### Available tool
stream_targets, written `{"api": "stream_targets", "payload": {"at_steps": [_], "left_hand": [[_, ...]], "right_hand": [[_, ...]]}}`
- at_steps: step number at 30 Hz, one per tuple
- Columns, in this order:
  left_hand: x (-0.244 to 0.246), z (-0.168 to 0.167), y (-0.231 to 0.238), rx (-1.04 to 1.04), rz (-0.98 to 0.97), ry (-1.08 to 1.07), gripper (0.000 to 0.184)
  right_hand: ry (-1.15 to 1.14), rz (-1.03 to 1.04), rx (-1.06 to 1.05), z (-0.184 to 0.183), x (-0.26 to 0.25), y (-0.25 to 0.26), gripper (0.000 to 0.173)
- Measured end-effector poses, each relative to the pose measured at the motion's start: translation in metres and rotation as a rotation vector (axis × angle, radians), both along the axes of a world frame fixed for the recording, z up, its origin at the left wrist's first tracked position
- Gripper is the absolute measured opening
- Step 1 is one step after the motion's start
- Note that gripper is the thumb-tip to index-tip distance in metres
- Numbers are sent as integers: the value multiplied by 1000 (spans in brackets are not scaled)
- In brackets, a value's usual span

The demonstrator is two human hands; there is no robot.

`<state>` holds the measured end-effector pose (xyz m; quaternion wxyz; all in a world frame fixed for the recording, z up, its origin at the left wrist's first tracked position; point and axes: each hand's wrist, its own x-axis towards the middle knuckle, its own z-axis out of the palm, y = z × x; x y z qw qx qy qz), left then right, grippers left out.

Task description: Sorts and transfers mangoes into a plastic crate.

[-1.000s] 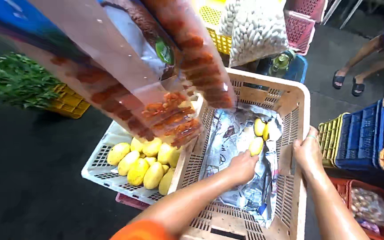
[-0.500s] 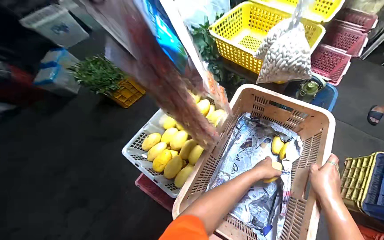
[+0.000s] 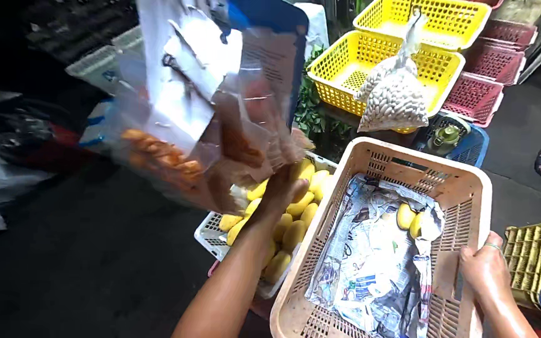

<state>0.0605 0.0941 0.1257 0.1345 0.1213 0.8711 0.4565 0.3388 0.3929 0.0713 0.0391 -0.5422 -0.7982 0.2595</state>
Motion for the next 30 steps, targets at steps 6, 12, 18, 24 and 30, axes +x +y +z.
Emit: {"api": "stream_targets", "payload": {"at_steps": [6, 12, 18, 24, 30], "left_hand": [[-61, -114, 7, -375, -32, 304, 77], [-89, -191, 49, -429, -97, 398, 64], [-86, -199, 29, -541, -300, 683, 81], [39, -25, 14, -814, -526, 204, 40], [139, -5, 37, -602, -662, 352, 26]], "right_hand": [[-45, -25, 8, 1, -1, -2, 64], [-117, -49, 32, 5, -2, -4, 63], [-146, -66, -3, 11, -4, -3, 63], [-141, -58, -74, 18, -4, 0, 62], [-60, -51, -126, 14, -1, 8, 60]]}}
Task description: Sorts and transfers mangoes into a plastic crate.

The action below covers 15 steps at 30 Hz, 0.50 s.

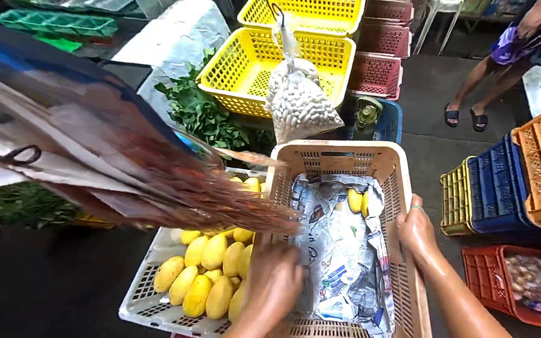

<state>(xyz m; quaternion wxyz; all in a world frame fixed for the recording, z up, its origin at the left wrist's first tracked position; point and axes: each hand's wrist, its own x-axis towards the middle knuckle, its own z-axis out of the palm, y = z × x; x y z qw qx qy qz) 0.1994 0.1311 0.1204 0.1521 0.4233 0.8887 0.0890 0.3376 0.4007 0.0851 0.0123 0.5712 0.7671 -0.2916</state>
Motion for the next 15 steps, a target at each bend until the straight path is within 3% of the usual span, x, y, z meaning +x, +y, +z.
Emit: {"api": "stream_targets", "payload": {"at_steps": [3, 6, 8, 12, 15], "left_hand": [[-4, -57, 90, -103, 21, -484, 33], [-17, -152, 164, 1, 127, -562, 33], [-19, -197, 215, 109, 179, -587, 41], [-5, -239, 271, 106, 367, -638, 70], [-4, -243, 285, 19, 415, -593, 66]], "right_hand": [[18, 1, -20, -1, 1, 3, 60], [5, 11, -91, 0, 2, -4, 62], [35, -8, -126, 2, 4, 2, 64], [111, -23, -133, -4, 7, 5, 62], [110, -8, -133, -4, 7, 7, 61]]}}
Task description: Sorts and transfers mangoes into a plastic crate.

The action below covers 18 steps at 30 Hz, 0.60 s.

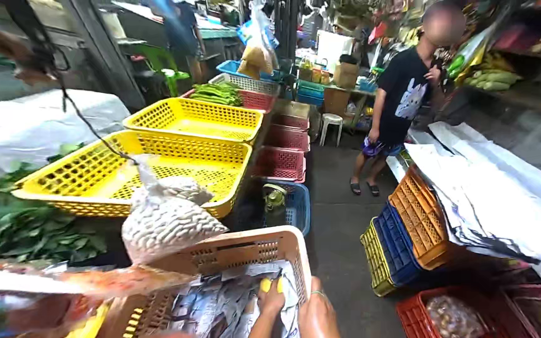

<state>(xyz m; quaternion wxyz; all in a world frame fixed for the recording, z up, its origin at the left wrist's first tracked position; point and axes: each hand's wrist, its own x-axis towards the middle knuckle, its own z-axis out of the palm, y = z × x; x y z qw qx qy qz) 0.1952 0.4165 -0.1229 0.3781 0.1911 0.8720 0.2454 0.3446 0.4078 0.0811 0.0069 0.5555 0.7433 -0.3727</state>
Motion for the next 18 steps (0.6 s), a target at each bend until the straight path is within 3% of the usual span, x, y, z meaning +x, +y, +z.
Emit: {"api": "stream_targets", "payload": {"at_steps": [7, 11, 15, 18], "left_hand": [[-34, -8, 8, -64, -209, -51, 65], [-21, -4, -21, 0, -228, -63, 65], [-6, -27, -70, 184, -1, -253, 76], [6, -15, -110, 431, 341, -630, 69]], "right_hand": [[-12, 0, 4, 0, -2, 2, 60], [-40, 11, 12, -2, -4, 1, 60], [-68, 8, 13, -2, -6, 1, 64], [-79, 8, 43, -5, -7, -1, 62]]}}
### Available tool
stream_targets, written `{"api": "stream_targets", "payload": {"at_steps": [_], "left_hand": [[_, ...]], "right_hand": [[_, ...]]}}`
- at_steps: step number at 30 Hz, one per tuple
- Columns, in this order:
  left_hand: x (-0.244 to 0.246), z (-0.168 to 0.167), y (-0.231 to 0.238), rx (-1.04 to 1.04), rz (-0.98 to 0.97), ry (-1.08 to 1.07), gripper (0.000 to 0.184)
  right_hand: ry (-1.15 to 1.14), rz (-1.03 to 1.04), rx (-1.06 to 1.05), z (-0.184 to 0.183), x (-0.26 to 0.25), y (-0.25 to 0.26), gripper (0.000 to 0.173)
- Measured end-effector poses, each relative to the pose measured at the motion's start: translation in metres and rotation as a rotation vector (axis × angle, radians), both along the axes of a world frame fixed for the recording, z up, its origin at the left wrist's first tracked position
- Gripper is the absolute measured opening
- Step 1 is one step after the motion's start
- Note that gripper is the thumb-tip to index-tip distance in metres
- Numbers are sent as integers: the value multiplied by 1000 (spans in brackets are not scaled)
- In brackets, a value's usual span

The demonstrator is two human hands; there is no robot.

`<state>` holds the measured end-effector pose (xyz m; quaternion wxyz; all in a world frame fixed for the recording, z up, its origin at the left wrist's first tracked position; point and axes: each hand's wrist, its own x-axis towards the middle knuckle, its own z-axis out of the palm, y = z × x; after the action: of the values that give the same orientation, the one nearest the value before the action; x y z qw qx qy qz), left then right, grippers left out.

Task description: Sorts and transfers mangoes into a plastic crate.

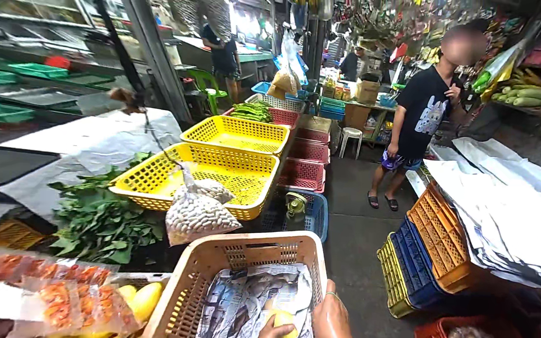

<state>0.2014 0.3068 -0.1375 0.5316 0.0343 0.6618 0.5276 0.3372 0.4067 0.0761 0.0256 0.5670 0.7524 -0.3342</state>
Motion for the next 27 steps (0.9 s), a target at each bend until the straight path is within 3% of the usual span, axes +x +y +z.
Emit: {"api": "stream_targets", "payload": {"at_steps": [2, 4, 9, 11, 13, 16, 18, 20, 24, 27], "left_hand": [[0, 10, -25, 165, 137, -264, 60], [7, 33, -44, 337, 270, -386, 52], [26, 120, -62, 657, 388, -431, 102], [38, 155, -73, 693, 386, -431, 92], [48, 184, -87, 670, 365, -394, 75], [60, 216, -115, 617, 290, -199, 49], [64, 232, -135, 552, 229, 26, 52], [64, 244, -156, 472, 200, 214, 43], [55, 251, -209, 485, 257, 343, 37], [39, 261, -257, 556, 313, 360, 28]], "right_hand": [[-3, 4, 10, -1, -1, -1, 62], [-15, 19, 21, -3, -1, -2, 62], [57, 40, 247, 1, 2, -9, 69], [203, 117, 454, 1, 10, -24, 62], [454, 237, 506, 7, 17, -46, 57], [728, 402, 246, 29, 25, -99, 65], [754, 447, 66, 43, 27, -132, 85], [744, 427, -2, 52, 26, -158, 101], [895, 463, -60, 52, 19, -205, 91], [1161, 396, -341, 47, 12, -233, 78]]}}
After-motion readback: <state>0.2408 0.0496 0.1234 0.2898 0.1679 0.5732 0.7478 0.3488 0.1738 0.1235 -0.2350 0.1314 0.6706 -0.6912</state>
